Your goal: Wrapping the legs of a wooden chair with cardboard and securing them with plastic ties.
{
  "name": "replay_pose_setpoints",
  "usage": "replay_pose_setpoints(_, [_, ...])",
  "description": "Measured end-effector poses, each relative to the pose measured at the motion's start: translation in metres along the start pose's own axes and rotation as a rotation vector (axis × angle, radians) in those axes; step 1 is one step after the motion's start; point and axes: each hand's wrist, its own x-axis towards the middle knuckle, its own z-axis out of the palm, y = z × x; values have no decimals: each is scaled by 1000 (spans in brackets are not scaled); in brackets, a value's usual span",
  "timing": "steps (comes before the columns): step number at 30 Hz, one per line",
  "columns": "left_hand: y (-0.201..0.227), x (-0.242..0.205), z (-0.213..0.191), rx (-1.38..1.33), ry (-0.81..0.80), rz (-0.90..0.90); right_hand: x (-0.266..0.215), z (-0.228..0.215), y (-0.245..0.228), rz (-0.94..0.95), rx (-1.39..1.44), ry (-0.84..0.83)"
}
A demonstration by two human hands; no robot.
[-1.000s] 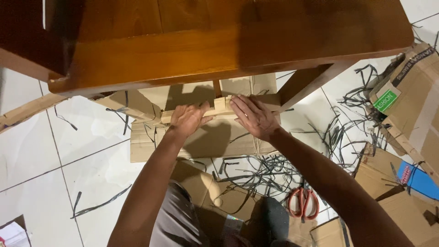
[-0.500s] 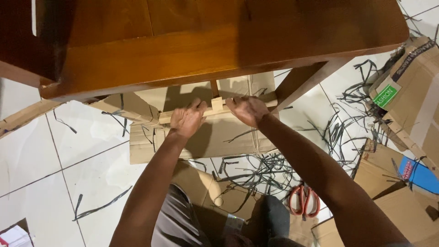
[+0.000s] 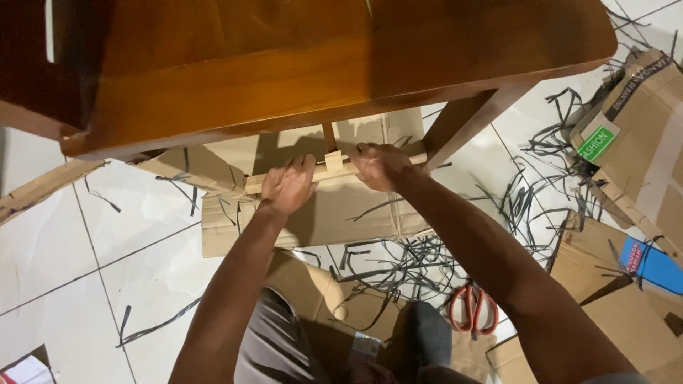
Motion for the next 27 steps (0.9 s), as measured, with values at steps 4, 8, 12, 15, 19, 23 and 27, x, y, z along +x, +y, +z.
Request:
replay_pose_setpoints(4, [4, 0, -7, 41, 86, -9, 6, 17, 2, -8, -192, 157])
replay_pose_setpoints(8, [6, -4, -8, 53, 126, -15, 14, 83, 28, -44, -142, 191])
replay_pose_setpoints(12, [10, -5, -29, 46, 103, -25, 2, 49, 25, -88, 56, 148])
replay_pose_setpoints(15, [8, -4, -22, 86, 103, 6, -15, -28, 14, 160, -8, -94])
replay_pose_setpoints(19, [9, 0, -13, 71, 63, -35, -5, -7, 32, 317, -57, -249])
replay_pose_setpoints(23, [12, -1, -29, 21, 80, -26, -13, -14, 28, 282, 5, -258])
replay_pose_setpoints(27, [13, -9, -24, 112, 64, -56, -17, -18, 28, 224, 66, -208])
